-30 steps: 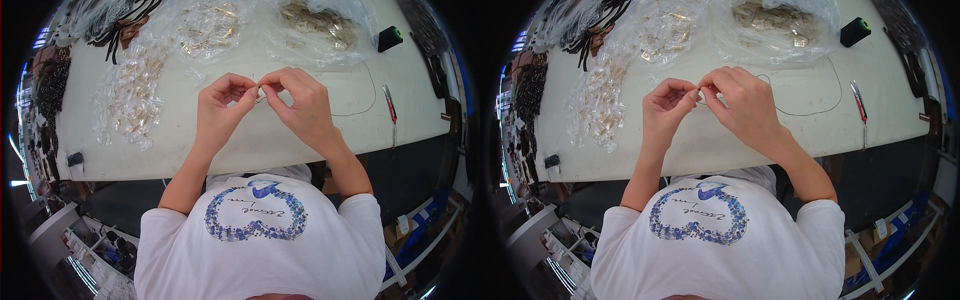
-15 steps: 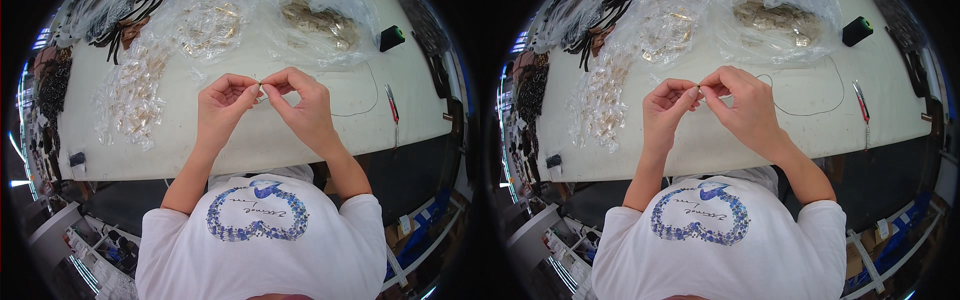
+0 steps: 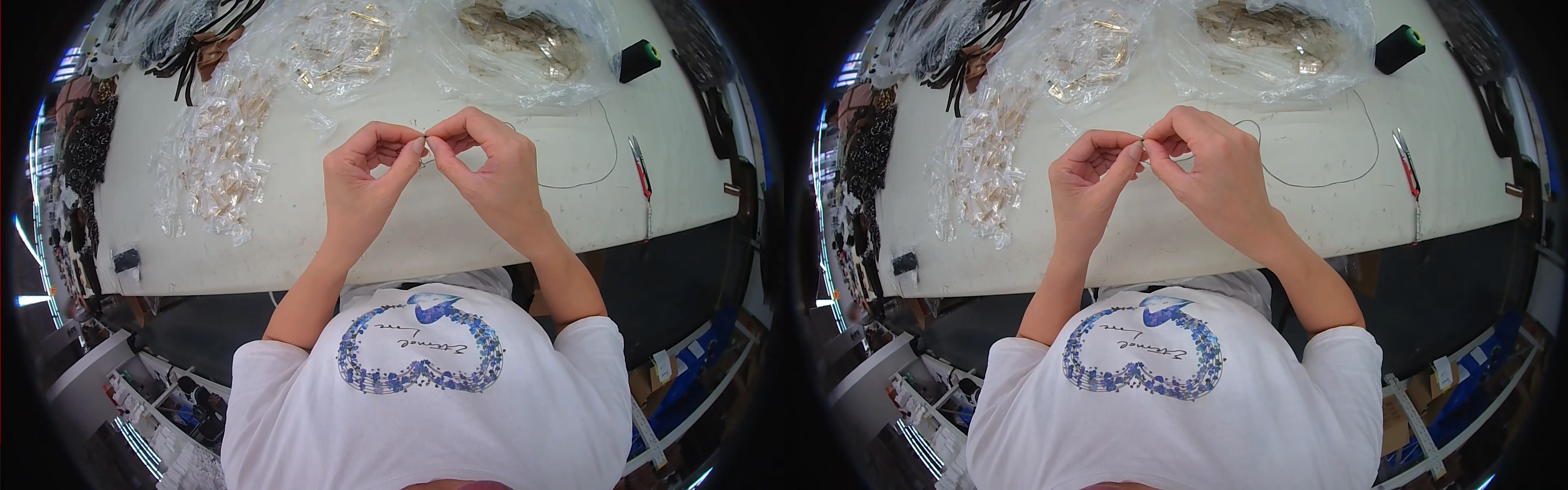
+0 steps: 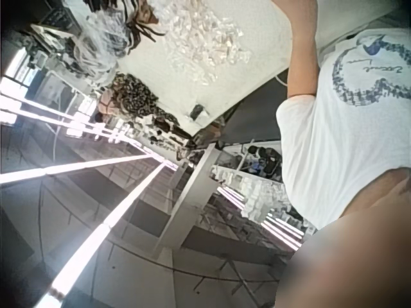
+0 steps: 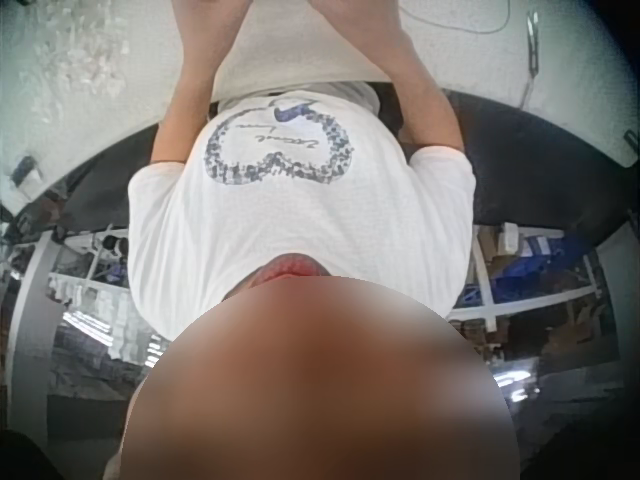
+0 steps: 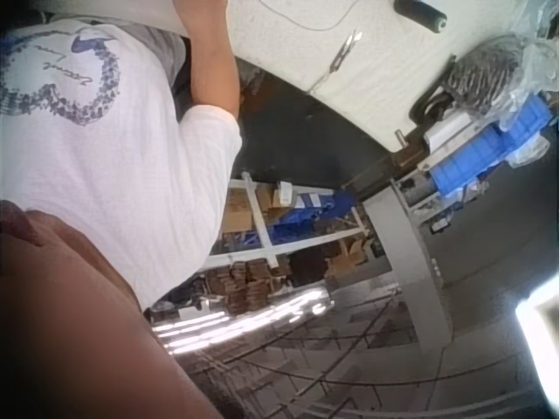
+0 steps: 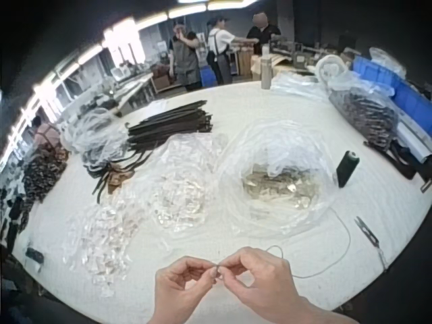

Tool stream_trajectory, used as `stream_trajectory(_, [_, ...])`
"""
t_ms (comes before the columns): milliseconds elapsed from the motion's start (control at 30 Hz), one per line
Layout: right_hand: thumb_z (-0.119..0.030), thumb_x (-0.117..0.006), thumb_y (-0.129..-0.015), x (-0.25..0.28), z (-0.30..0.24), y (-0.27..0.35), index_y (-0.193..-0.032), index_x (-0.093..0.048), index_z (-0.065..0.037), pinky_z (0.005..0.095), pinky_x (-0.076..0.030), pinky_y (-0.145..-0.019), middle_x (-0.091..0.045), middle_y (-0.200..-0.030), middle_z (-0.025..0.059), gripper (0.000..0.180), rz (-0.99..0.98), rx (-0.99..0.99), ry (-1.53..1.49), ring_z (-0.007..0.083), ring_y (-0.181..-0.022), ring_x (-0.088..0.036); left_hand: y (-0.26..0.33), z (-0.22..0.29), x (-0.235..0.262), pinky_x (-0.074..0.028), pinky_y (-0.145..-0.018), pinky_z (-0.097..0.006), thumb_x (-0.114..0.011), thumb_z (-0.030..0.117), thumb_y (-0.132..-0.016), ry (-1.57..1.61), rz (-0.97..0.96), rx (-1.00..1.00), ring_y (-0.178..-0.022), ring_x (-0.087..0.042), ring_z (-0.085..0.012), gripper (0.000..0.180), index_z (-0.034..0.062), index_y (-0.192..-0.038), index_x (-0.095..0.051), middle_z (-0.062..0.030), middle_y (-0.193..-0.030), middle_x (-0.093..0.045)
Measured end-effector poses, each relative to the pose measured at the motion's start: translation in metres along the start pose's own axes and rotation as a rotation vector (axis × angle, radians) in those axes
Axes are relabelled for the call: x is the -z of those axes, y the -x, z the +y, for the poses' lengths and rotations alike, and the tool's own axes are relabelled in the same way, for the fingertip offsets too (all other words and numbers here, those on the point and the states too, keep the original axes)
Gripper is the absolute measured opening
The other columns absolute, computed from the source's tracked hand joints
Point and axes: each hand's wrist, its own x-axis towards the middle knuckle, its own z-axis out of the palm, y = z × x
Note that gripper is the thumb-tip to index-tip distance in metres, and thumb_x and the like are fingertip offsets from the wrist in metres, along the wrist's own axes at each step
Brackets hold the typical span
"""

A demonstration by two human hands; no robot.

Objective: Manually thread and assemble metal wire loops or hooks into small leather/fabric components on a cutting table.

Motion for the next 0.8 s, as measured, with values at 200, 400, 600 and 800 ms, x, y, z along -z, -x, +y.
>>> stream_trajectory(200, [-0.001, -0.07, -0.082, 0.002, -0.005, -0.002, -0.088, -0.067, -0.001, 0.0258, -0.054, -0.068, -0.07, -0.081, 0.0058, 0.007, -0.024, -0.047, 0.061, 0.0136, -0.072, -0.068, 0.0, -0.003, -0.001, -0.053, -0.075, -0.023, -0.069, 0.004, -0.09, 0.0, 0.008, -0.014, -0.078, -0.066, -0.0092, 0.01, -0.0036, -0.096, -0.07, -0.0058, -0.088, -0.072])
stream_trajectory(400, [-0.008, -0.069, -0.081, 0.003, -0.001, -0.003, -0.084, -0.063, -0.005, 0.0298, -0.053, -0.061, -0.067, -0.077, 0.0048, 0.007, -0.031, -0.035, 0.058, 0.0159, -0.07, -0.067, -0.004, 0.001, 0.003, -0.053, -0.074, -0.024, -0.069, 0.005, -0.09, 0.125, -0.058, 0.092, -0.079, -0.066, -0.0094, 0.011, -0.0027, -0.098, -0.069, -0.0062, -0.088, -0.071])
stream_trajectory(600, [-0.005, -0.07, -0.081, 0.002, 0.001, -0.002, -0.086, -0.066, -0.006, 0.0284, -0.051, -0.061, -0.067, -0.078, 0.0038, 0.006, 0.053, 0.026, 0.034, 0.0158, -0.07, -0.066, -0.007, 0.0, 0.01, -0.052, -0.072, -0.026, -0.069, 0.008, -0.092, 0.286, -0.12, 0.22, -0.081, -0.068, -0.0119, 0.012, -0.0004, -0.101, -0.068, -0.0073, -0.088, -0.072])
stream_trajectory(800, [-0.003, -0.073, -0.078, 0.003, 0.0, 0.001, -0.085, -0.069, -0.009, 0.0308, -0.048, -0.056, -0.065, -0.076, 0.0022, 0.01, 0.135, 0.262, 0.207, 0.0176, -0.069, -0.064, -0.007, 0.0, 0.009, -0.053, -0.073, -0.025, -0.069, 0.009, -0.092, 0.285, -0.113, 0.214, -0.082, -0.069, -0.0124, 0.013, -0.0003, -0.101, -0.068, -0.0073, -0.088, -0.072])
